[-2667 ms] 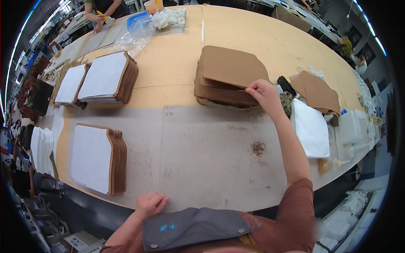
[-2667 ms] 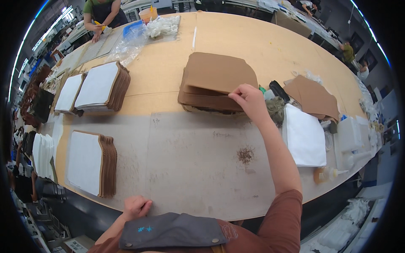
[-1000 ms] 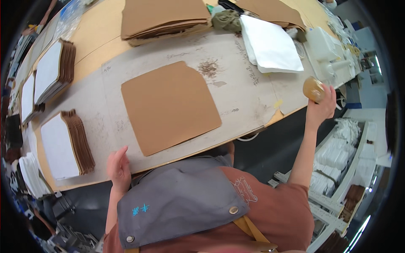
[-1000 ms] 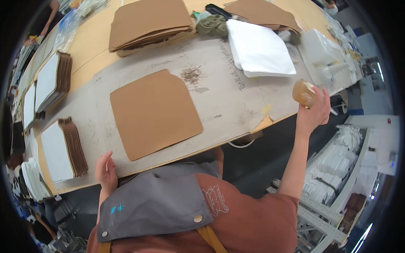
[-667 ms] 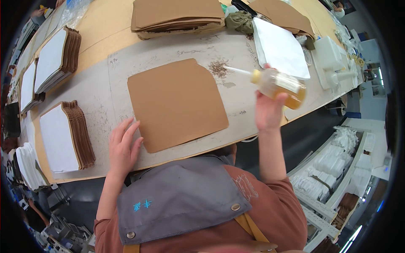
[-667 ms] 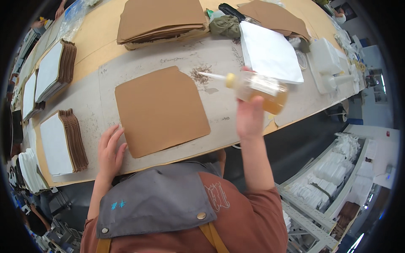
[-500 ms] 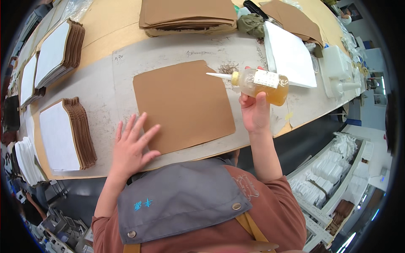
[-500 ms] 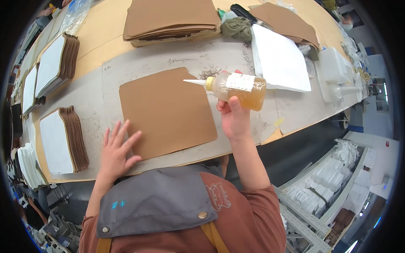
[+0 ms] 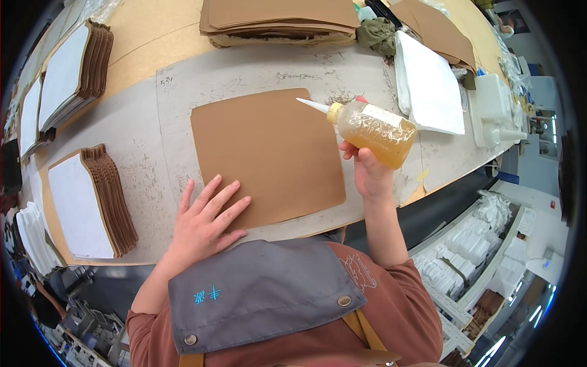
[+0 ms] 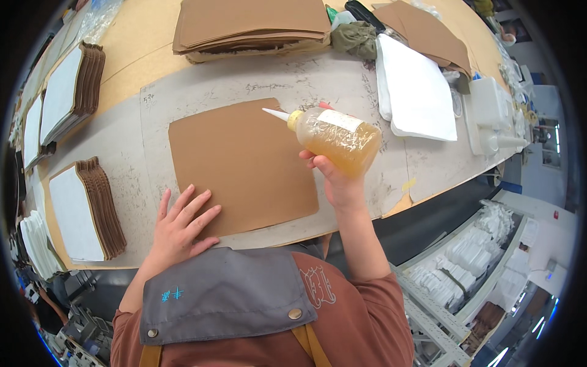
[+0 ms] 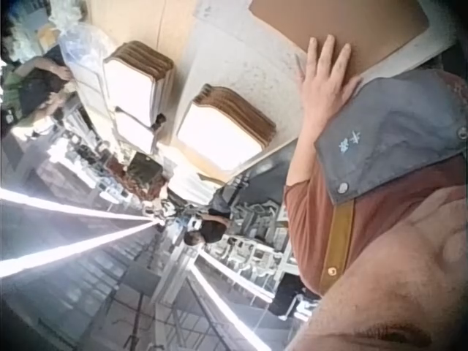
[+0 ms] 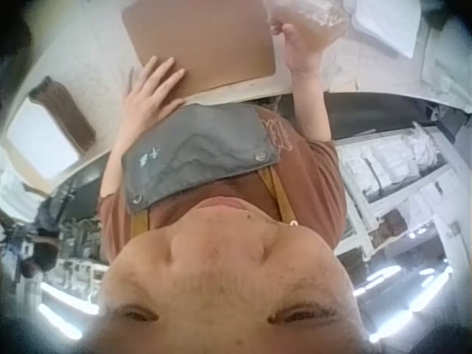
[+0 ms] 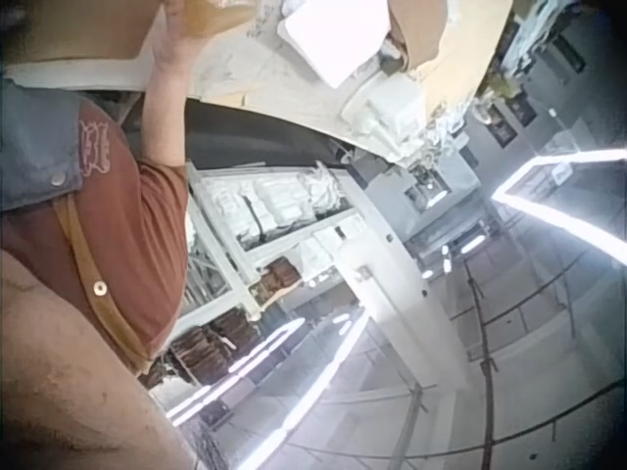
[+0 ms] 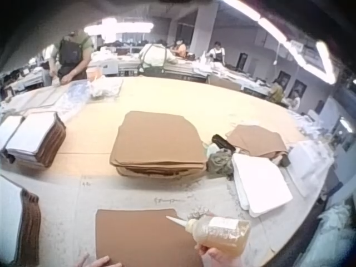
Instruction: Applying glue and layering white lining material onto leather components.
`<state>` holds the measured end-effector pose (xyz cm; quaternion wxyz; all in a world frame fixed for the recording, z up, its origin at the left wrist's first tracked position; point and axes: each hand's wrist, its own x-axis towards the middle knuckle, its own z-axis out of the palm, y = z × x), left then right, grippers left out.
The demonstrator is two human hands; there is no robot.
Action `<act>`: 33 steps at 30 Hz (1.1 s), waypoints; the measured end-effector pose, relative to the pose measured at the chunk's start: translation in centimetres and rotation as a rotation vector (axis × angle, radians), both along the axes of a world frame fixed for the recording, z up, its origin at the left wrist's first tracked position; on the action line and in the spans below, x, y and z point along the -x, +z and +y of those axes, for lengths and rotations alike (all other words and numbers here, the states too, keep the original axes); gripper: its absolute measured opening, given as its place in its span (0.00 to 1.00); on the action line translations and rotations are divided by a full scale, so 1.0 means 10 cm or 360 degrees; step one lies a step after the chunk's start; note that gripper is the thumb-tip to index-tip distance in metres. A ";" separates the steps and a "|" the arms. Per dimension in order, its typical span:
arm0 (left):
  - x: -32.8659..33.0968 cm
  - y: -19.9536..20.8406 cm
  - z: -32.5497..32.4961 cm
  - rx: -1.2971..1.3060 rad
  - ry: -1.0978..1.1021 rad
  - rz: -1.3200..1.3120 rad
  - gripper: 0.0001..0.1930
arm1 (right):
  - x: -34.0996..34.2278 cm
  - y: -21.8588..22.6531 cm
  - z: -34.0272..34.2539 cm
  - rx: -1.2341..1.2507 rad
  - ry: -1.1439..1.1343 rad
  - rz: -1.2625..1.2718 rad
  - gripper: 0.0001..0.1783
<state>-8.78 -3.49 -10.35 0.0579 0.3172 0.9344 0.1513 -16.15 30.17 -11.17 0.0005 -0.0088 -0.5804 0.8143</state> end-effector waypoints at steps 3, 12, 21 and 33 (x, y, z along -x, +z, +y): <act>0.04 0.05 -0.05 -0.0122 0.0010 -0.0101 0.30 | 0.01 0.01 -0.08 0.0098 -0.0101 0.0068 0.54; 0.41 -0.09 -0.26 -0.0241 0.0254 0.0171 0.21 | 0.07 0.05 -0.15 0.0060 -0.0081 0.0097 0.66; 0.48 -0.18 -0.25 -0.0288 0.0255 0.0217 0.16 | 0.12 0.01 -0.16 0.0001 -0.0341 0.0010 0.72; 0.52 -0.20 -0.24 -0.0337 0.0311 0.0221 0.16 | 0.08 -0.09 -0.21 -0.0217 -0.0641 -0.0114 0.67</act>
